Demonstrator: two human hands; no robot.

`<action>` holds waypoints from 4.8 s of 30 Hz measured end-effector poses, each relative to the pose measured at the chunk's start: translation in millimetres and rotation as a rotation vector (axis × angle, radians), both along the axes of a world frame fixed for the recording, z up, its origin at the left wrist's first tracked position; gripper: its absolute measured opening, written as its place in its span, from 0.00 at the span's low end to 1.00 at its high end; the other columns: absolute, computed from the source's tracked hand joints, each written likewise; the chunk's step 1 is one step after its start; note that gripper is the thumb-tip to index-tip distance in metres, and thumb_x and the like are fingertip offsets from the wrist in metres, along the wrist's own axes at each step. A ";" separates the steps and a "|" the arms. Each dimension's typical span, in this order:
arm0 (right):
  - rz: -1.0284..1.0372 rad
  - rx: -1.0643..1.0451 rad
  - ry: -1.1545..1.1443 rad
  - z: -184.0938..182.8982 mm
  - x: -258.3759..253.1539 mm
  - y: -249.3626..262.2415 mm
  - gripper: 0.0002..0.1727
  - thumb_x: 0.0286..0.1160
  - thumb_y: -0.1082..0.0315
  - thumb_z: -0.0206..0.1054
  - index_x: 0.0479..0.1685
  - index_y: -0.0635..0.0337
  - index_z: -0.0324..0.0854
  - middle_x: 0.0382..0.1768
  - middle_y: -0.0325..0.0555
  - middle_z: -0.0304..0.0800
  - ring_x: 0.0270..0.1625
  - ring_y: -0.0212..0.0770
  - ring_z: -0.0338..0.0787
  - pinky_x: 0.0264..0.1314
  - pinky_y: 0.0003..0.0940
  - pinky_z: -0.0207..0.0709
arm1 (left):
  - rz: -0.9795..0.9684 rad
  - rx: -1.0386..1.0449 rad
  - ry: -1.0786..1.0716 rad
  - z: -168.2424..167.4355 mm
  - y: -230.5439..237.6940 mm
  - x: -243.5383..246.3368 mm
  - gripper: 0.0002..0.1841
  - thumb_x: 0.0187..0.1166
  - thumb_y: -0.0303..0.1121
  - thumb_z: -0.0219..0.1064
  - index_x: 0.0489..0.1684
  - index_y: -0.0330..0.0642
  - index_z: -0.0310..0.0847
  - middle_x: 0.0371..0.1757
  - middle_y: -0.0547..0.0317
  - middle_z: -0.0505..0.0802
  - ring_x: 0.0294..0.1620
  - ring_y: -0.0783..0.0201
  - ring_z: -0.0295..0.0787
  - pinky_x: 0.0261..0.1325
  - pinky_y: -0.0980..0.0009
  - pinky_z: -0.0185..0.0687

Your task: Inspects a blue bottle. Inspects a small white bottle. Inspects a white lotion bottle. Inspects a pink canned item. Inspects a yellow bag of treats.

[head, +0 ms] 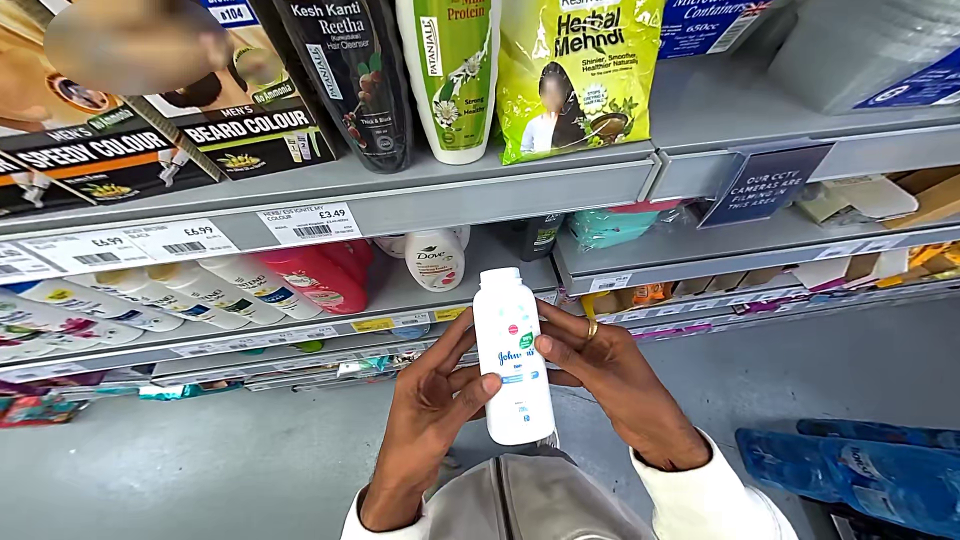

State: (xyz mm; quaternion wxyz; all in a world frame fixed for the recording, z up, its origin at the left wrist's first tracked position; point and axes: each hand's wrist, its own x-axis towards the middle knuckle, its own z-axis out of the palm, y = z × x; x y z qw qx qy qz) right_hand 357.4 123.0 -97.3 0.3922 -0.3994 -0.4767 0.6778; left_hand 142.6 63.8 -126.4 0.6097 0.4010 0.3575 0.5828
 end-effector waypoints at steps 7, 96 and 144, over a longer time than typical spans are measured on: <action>0.006 -0.023 0.023 -2.3 -1.7 0.5 0.25 0.78 0.75 0.71 0.76 0.54 0.83 0.60 0.54 0.93 0.54 0.51 0.96 0.57 0.43 0.93 | 0.030 -0.066 0.001 1.4 -1.2 -1.7 0.32 0.80 0.30 0.71 0.88 0.51 0.70 0.73 0.39 0.85 0.56 0.46 0.95 0.47 0.57 0.97; -0.189 0.490 -1.034 -259.2 -141.5 90.8 0.24 0.70 0.59 0.77 0.58 0.70 0.87 0.57 0.70 0.90 0.62 0.68 0.90 0.64 0.69 0.78 | 0.339 -0.201 0.328 -106.7 -82.6 -80.3 0.32 0.78 0.23 0.67 0.84 0.22 0.62 0.69 0.41 0.88 0.53 0.48 0.95 0.48 0.56 0.97; -0.218 0.334 -0.712 -191.7 208.4 -8.1 0.32 0.77 0.62 0.72 0.79 0.69 0.73 0.69 0.54 0.87 0.69 0.39 0.90 0.73 0.32 0.84 | 0.566 -0.105 1.146 -253.7 157.9 130.0 0.38 0.63 0.43 0.86 0.68 0.24 0.79 0.70 0.27 0.84 0.77 0.34 0.76 0.83 0.37 0.63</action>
